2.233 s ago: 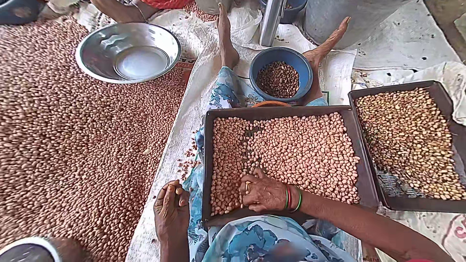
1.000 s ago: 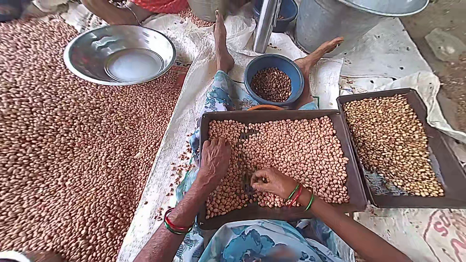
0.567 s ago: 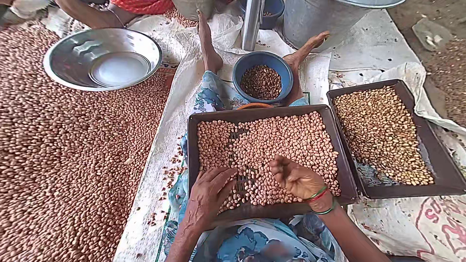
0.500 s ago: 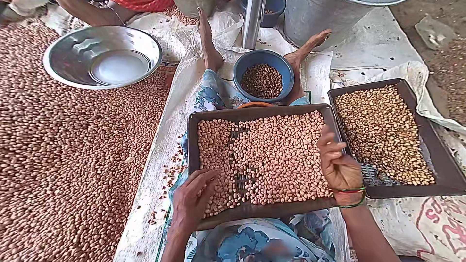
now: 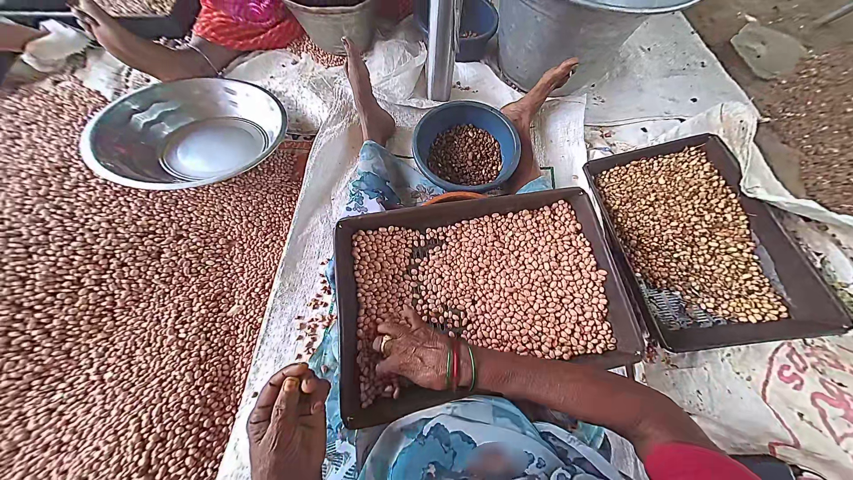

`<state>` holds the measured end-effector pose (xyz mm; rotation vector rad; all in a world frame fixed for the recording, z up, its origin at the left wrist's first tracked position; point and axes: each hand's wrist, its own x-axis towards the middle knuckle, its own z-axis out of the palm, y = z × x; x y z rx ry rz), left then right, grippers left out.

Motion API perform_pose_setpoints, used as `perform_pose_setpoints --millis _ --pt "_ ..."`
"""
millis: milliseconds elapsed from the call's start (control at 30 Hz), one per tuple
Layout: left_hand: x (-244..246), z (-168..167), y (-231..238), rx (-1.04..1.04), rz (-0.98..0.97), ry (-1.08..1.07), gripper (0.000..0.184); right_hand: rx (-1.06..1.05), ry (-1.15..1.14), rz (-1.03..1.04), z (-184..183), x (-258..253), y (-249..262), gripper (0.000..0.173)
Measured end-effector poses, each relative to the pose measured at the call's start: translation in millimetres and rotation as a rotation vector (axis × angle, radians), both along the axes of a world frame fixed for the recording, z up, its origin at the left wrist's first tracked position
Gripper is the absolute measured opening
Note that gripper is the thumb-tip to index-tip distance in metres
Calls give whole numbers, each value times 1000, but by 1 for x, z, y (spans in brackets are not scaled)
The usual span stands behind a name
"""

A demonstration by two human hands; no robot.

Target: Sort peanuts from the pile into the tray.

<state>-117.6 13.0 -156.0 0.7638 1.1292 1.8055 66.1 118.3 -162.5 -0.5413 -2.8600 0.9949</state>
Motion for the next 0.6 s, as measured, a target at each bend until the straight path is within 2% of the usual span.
perform_pose_setpoints --millis 33,100,167,200,267,400,600 --pt "-3 1 -2 0 13 1 21 1 -84 -82 8 12 13 31" --pt "-11 -2 -6 7 46 0 23 12 -140 -376 22 45 39 48" --pt "-15 -6 -10 15 81 -18 25 158 -52 -650 26 82 57 44" --pt "-16 -7 -11 11 103 -35 28 205 -12 -720 27 95 59 36" --pt "-15 -9 -10 -1 126 -75 32 197 2 -703 29 111 52 16" --pt "-7 -10 -5 11 87 -120 27 3 -116 -498 14 106 25 23" --pt "-3 -8 -8 31 28 -87 16 124 -16 -359 -6 83 6 21"
